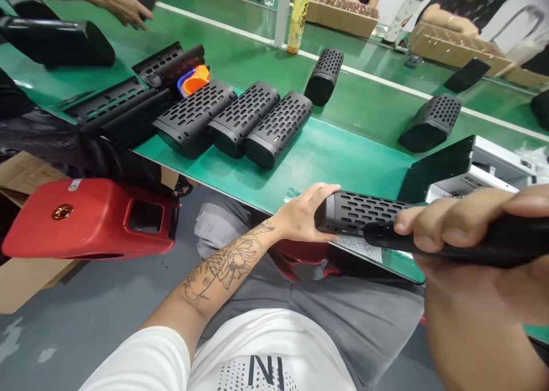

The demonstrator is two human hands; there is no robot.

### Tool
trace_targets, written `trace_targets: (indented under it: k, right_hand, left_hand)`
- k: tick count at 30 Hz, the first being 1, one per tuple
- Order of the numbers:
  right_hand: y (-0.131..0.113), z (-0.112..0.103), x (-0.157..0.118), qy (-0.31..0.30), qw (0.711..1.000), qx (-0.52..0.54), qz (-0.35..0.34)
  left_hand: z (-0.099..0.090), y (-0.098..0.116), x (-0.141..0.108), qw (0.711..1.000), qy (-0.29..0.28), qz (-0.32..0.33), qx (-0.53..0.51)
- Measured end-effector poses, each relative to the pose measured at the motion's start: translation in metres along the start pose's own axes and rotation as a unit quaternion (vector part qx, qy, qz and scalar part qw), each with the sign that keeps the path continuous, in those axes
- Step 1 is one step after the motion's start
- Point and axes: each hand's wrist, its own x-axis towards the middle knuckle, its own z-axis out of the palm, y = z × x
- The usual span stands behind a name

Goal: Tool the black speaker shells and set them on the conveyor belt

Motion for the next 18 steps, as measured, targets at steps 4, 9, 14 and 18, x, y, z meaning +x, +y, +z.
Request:
trace_targets:
  k: [4,9,14,18]
  right_hand:
    - [-0.002,0.043,0.011,-0.042,0.999,0.004,-0.009]
    - [0.009,0.046,0.017,-0.067,0.996,0.005,0.058]
    - [0.014,0.041,0.015,-0.123,0.991,0.022,0.054]
    - [0.017,0.036,0.012,-0.172,0.984,0.041,0.03]
  left_hand:
    - [0.001,0.001,0.0,1.0,0.0,-0.008,0.0]
    - [0.001,0.001,0.002,1.0,0.0,0.007,-0.003]
    - [0.002,0.0,0.003,1.0,0.003,0.004,-0.007]
    - [0.003,0.001,0.003,1.0,0.0,-0.002,-0.012]
